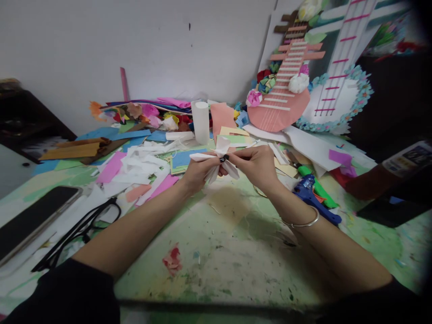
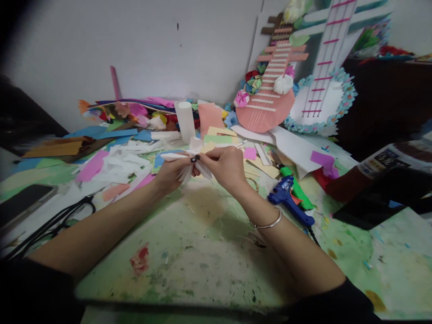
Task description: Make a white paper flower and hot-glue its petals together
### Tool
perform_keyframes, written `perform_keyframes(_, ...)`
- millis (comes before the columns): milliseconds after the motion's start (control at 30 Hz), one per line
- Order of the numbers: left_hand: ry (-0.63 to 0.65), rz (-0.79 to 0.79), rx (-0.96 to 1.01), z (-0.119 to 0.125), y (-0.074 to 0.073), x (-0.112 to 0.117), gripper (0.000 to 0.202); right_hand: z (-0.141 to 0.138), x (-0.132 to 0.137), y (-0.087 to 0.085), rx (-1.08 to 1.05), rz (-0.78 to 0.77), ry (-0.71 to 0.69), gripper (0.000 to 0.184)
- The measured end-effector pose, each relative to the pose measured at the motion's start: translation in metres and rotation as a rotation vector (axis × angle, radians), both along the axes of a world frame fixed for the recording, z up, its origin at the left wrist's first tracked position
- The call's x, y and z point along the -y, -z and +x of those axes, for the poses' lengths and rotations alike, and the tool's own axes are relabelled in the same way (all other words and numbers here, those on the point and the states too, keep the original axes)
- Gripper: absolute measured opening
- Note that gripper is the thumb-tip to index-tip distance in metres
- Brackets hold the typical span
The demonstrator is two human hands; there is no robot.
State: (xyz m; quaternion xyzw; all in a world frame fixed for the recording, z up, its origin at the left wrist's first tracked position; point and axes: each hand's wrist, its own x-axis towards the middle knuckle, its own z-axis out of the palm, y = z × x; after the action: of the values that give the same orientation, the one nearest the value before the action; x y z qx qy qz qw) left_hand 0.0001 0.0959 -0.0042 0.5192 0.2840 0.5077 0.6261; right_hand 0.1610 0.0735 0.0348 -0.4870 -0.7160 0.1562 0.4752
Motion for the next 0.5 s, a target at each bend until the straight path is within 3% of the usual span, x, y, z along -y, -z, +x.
perform_keyframes(500,-0.043,0.016,-0.037,-0.0010,-0.0019,0.0019,0.017,-0.0009,0.0018,0.0008,0.110,0.072,0.022,0.032)
